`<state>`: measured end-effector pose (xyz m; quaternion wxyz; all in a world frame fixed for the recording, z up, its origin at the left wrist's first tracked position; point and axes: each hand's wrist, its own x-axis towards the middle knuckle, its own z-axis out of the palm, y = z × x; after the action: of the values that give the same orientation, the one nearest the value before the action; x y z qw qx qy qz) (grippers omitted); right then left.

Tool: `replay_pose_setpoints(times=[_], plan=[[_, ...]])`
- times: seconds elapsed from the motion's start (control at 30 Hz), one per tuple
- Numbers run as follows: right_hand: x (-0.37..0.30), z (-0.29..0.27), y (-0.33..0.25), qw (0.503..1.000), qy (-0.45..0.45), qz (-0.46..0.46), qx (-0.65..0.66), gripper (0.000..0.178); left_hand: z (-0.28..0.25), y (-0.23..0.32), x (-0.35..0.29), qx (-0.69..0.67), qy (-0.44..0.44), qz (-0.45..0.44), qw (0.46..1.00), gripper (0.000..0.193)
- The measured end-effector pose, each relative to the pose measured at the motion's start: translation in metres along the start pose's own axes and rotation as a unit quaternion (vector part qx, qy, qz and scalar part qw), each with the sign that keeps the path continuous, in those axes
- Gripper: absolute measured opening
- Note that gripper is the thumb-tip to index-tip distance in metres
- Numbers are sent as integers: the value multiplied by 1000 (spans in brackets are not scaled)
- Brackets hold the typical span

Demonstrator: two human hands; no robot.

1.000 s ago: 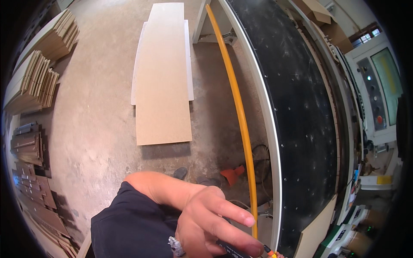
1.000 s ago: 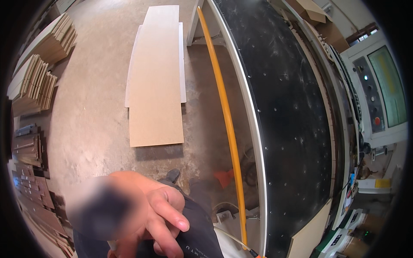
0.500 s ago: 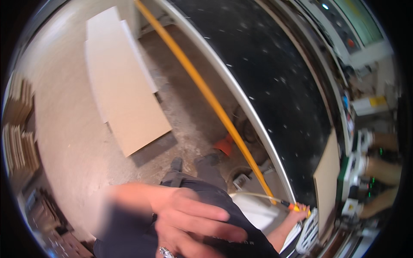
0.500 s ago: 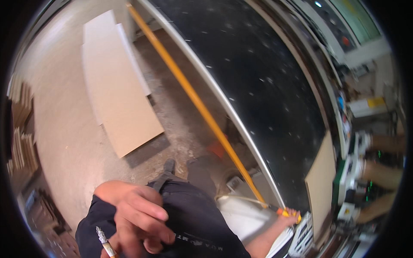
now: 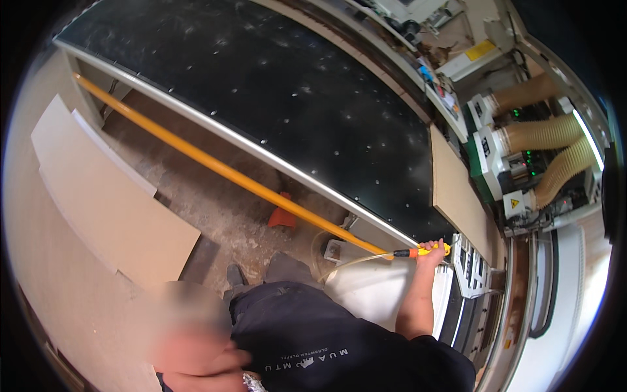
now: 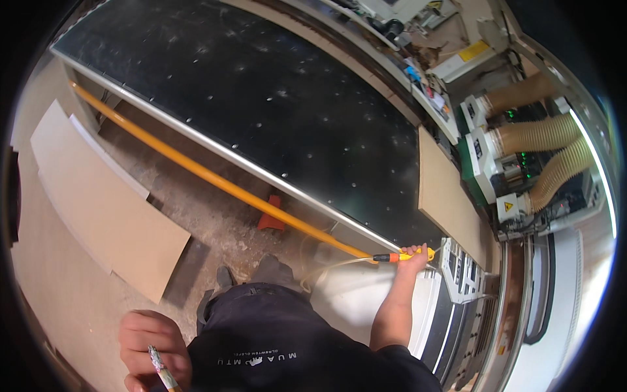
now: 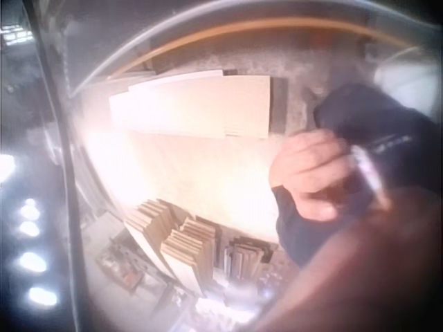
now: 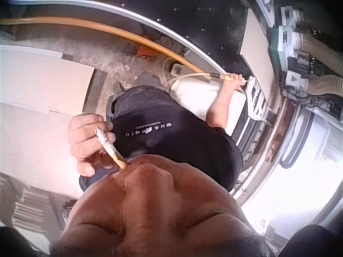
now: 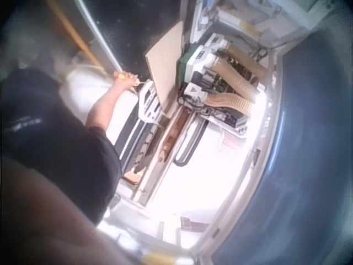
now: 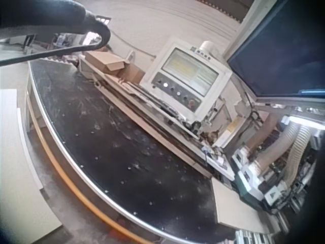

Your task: The person places large wood panels onto a CNC cutting machine, aligns them, and uses a handheld tool to guide the cutting process. After cutting, the person removes the panels and stacks them on the floor.

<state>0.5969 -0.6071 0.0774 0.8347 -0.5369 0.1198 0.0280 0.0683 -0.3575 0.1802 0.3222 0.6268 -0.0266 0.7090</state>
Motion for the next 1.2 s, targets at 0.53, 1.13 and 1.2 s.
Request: replay_pose_setpoints(times=[0.53, 1.13, 1.2], plan=[[0, 0, 3, 1000, 0, 7, 17, 27, 38, -13, 10, -365, -12, -208, 907, 52], [81, 24, -95, 999, 21, 15, -44, 25, -212, -84, -475, 362, 56, -817, 445, 31], [90, 16, -102, 998, 24, 14, -52, 25, -207, -82, -477, 389, 41, -803, 450, 31]])
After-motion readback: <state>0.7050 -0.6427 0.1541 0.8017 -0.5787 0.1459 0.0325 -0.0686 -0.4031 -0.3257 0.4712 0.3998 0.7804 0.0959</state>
